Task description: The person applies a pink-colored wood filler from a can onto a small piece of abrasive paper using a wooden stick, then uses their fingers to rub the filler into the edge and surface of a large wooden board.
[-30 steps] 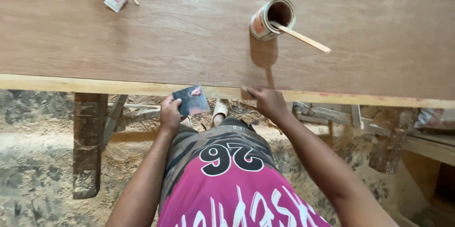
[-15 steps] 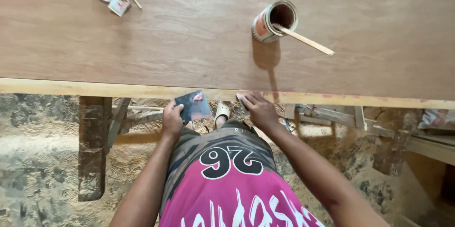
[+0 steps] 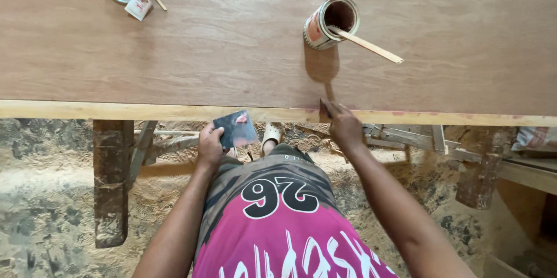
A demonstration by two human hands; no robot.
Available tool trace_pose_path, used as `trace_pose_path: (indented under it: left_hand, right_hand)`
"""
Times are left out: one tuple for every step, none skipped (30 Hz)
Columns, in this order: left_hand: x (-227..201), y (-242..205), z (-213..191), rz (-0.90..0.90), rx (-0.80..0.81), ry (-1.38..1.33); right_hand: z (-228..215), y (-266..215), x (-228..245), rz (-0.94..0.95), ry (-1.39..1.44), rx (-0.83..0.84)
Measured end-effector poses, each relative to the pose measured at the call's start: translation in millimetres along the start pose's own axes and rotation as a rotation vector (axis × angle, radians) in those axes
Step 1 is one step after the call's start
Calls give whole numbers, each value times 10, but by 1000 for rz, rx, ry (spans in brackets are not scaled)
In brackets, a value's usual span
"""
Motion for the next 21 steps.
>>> trace_pose_path:
  left_hand:
    - [-8, 0, 7, 10, 8, -10]
    - [-7, 12, 28, 21, 23, -23]
    - [-6, 18, 44, 24, 19, -12]
    - [-12, 2, 52, 24, 15, 3]
    - [-23, -6, 67, 23, 10, 17]
    - [-40, 6, 89, 20, 11, 26]
    - [-58, 18, 115, 18, 11, 36]
    - [-53, 5, 150, 10, 14, 44]
    - [-53, -15, 172, 16, 15, 77]
    - [-70, -32, 173, 27, 8, 109]
    - [-81, -41, 174, 38, 1, 141]
    - [-70, -49, 177, 29, -2, 137]
    - [-55, -57, 179, 21, -5, 133]
    - [-65, -38, 200, 20, -14, 125]
    - [-79, -18, 225, 30, -4, 105]
    - [-68, -37, 232, 32, 11, 88]
    - [-62, -60, 240, 33, 25, 71]
    - [-74, -69, 267, 27, 14, 132]
    - [-97, -72, 298, 20, 2, 194]
    - [-124, -109, 273, 13, -26, 255]
    - [-136, -140, 276, 6, -28, 239]
  right_hand:
    - [75, -39, 95, 65, 0, 98]
    - [156, -85, 169, 133, -4, 192]
    - [214, -173, 331, -145, -56, -53]
    - [264, -263, 462, -422, -107, -295]
    - [311, -232, 456, -428, -81, -227]
    - [345, -181, 447, -435, -55, -160]
    - [360, -135, 433, -441, -28, -93]
    - [312, -116, 364, -407, -65, -138]
    - [234, -95, 265, -373, -102, -182]
    - [179, -66, 205, -348, -136, -227]
    - [155, -113, 175, -394, -146, -282]
    - [143, -218, 122, -437, -156, -338]
    - [139, -298, 63, -480, -167, -393]
    - [152, -269, -17, -445, -117, -280]
    - [171, -237, -90, -410, -69, -166]
    - [210, -266, -149, -366, -20, -47]
    - [209, -259, -198, -291, -20, -109]
    - [179, -189, -231, -223, -20, -171]
    - [135, -139, -229, -155, -21, -233]
    - [165, -121, -134, -103, -21, -83]
    - [198, -136, 3, -51, -24, 67]
Point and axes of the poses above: each hand's wrist, its own y-axis towards the middle knuckle, its own z-axis out of the palm, x = y × z, the point moved 2 cm from there along y, towards the middle knuckle, and after that the axes turned 4 degrees about -x, right-handed, at the moved point
